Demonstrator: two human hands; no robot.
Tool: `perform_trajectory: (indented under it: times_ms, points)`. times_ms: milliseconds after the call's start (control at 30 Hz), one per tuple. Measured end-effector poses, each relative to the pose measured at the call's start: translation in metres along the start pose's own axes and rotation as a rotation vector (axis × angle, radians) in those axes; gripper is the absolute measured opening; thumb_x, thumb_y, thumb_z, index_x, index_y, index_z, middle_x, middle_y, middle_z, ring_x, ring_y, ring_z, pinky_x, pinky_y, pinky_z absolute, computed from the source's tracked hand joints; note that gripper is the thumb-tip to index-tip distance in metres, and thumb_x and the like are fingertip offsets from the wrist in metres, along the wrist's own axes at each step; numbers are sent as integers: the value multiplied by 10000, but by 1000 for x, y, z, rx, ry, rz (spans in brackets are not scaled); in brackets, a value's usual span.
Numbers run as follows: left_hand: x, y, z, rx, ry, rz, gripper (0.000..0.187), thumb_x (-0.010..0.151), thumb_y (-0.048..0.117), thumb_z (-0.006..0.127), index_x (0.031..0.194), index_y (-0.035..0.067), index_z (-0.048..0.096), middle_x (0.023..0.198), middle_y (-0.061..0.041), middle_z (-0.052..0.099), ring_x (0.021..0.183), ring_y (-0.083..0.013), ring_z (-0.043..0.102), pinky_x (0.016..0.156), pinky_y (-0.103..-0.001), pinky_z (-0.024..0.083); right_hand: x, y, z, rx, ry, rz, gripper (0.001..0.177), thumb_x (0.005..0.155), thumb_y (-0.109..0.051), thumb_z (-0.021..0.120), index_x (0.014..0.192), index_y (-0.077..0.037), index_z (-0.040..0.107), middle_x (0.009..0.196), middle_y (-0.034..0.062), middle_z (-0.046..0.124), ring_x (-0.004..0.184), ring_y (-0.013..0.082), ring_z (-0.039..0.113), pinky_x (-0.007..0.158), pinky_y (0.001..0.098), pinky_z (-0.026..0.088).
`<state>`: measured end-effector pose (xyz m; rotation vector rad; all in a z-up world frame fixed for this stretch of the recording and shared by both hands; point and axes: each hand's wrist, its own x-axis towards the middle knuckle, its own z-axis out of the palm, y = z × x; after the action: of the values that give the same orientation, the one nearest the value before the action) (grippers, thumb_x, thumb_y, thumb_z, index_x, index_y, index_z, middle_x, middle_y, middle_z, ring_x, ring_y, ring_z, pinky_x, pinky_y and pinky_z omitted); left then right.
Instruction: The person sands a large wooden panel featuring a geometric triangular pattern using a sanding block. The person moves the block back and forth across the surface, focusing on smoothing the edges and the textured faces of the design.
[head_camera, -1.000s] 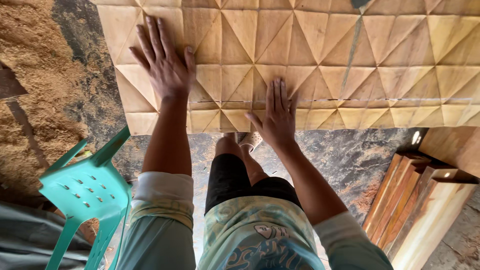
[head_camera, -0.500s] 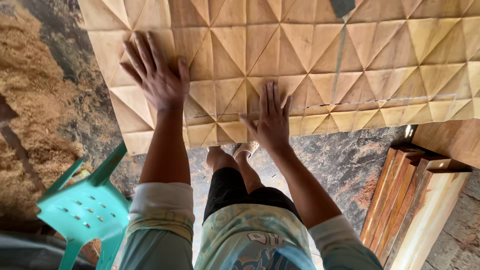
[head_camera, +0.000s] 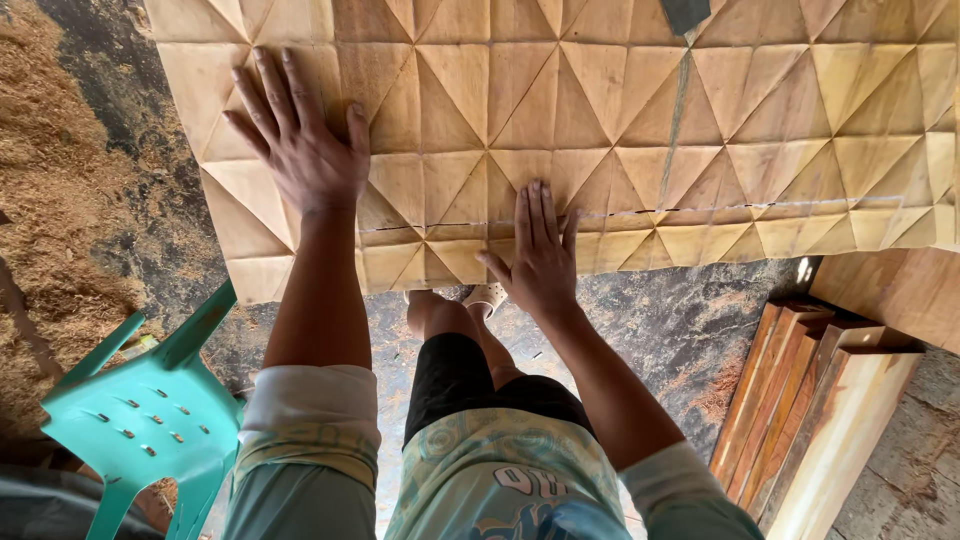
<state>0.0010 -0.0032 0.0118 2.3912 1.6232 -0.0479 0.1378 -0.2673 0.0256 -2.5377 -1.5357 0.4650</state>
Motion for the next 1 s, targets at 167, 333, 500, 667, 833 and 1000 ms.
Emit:
perform_trajectory:
  times_ms: [167,333,500,667,833,1000]
  points:
    - [-2,-1,2,2,15,15,829,1068,672,289,1691,129,231,1753,-129,199,1617,-388,118,1293,-648,56,-5,1,3,-51,58,14,1010,1011,-696,532,1595,89,282,1671,270,289,1590,382,239,1250,681,168]
    - [1,-4,6,-22,32,24,832,1060,676,287,1682,125,248,1743,-142,223,1604,-396,129,1280,-654,61,5,3,5,-118,9,8,990,981,-702,526,1556,75,310,1634,273,321,1562,381,251,1213,689,169]
    - [1,-1,3,-15,48,18,831,1060,680,285,1683,132,259,1744,-135,238,1607,-394,137,1287,-655,67,5,0,-1,-3,43,43,1001,999,-687,510,1572,105,296,1641,303,311,1562,401,251,1235,665,181]
    - [0,-3,3,-16,35,20,844,1055,694,288,1683,130,260,1742,-142,232,1605,-395,138,1282,-659,73,9,2,-6,-124,27,20,993,987,-688,523,1565,87,293,1639,274,323,1561,379,260,1223,673,170]
    - [2,-4,5,0,34,11,847,1046,698,277,1680,137,265,1738,-135,234,1600,-394,149,1273,-660,73,8,4,-1,22,109,19,1013,1002,-662,540,1563,133,261,1628,325,302,1558,426,246,1246,660,163]
    - [2,-2,7,-3,53,20,847,1052,698,269,1686,135,269,1742,-136,232,1609,-390,156,1287,-652,81,7,6,7,-61,54,25,1008,998,-664,575,1566,111,270,1636,308,303,1567,421,243,1252,660,156]
